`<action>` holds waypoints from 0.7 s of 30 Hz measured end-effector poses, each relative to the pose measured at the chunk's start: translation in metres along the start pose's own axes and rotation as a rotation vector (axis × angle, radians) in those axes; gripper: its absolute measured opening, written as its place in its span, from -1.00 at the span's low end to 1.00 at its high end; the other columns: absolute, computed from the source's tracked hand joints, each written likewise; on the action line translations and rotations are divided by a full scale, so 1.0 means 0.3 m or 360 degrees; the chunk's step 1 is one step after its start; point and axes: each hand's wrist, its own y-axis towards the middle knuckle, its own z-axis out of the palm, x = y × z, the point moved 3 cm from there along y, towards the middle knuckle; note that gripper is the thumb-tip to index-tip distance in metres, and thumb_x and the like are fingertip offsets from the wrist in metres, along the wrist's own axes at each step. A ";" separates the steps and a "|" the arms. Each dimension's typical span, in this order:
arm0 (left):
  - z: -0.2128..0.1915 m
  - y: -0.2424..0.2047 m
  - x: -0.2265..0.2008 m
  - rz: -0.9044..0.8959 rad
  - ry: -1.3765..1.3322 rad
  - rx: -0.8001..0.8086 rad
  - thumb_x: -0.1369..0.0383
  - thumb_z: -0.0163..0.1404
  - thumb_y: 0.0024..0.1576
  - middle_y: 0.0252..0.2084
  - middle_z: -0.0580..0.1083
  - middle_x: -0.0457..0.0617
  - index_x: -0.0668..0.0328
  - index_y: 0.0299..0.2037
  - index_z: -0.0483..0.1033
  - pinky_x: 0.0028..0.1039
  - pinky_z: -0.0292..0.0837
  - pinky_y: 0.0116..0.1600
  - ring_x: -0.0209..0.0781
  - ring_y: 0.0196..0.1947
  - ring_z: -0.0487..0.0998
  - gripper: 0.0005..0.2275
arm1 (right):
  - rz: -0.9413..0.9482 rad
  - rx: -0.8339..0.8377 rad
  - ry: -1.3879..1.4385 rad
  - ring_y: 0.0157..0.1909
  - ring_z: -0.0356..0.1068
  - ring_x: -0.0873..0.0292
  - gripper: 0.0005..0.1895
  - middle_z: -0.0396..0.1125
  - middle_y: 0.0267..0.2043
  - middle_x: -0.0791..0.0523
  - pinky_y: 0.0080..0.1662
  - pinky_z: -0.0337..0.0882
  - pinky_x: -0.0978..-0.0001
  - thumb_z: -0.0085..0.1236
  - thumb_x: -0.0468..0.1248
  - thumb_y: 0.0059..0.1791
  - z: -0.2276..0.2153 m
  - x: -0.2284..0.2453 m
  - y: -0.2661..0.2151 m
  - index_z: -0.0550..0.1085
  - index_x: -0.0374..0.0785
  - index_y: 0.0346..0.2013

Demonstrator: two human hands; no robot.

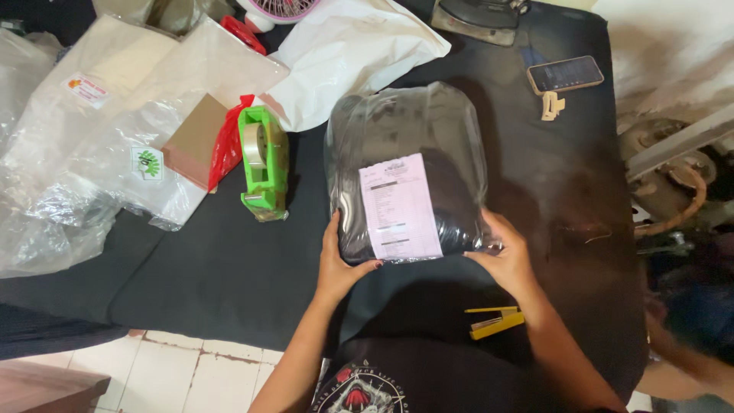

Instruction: The person folds the edges of a plastic bag containing a dark garment and uses a yellow stapler to secure the bag. The person repeats the stapling process on different sides of the package.

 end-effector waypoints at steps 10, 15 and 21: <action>0.119 -0.222 0.004 -0.0519 -0.1055 0.0127 0.18 0.35 -0.10 0.48 0.07 0.35 0.21 0.52 -0.28 -0.21 0.05 0.47 0.12 0.46 0.15 0.10 | -0.0365 0.0108 -0.0462 0.04 0.47 0.10 -0.34 0.40 0.16 0.00 -0.11 0.50 0.37 0.44 -0.43 -0.33 0.088 0.586 0.117 0.49 -0.33 0.07; -0.058 -0.221 -0.212 0.0209 -0.0061 -0.0244 0.01 0.39 -0.34 0.54 -0.25 0.49 0.34 0.50 -0.44 -0.12 -0.16 0.50 0.18 0.55 -0.18 0.34 | -0.0704 0.0430 -0.0538 -0.14 0.47 0.14 -0.77 0.51 -0.08 0.16 -0.13 0.47 0.35 0.39 -0.39 -0.17 0.222 0.674 0.124 0.57 -0.23 -0.25; -0.195 -0.130 -0.446 0.0863 0.0347 -0.0415 0.01 0.40 -0.11 0.58 -0.05 0.19 -0.04 0.48 0.09 0.14 -0.23 0.62 0.28 0.65 -0.24 -0.05 | -0.0902 0.0590 -0.0628 -0.13 0.42 0.09 -0.77 0.47 -0.14 0.15 -0.08 0.38 0.22 0.33 -0.38 -0.24 0.296 0.739 0.137 0.55 -0.25 -0.30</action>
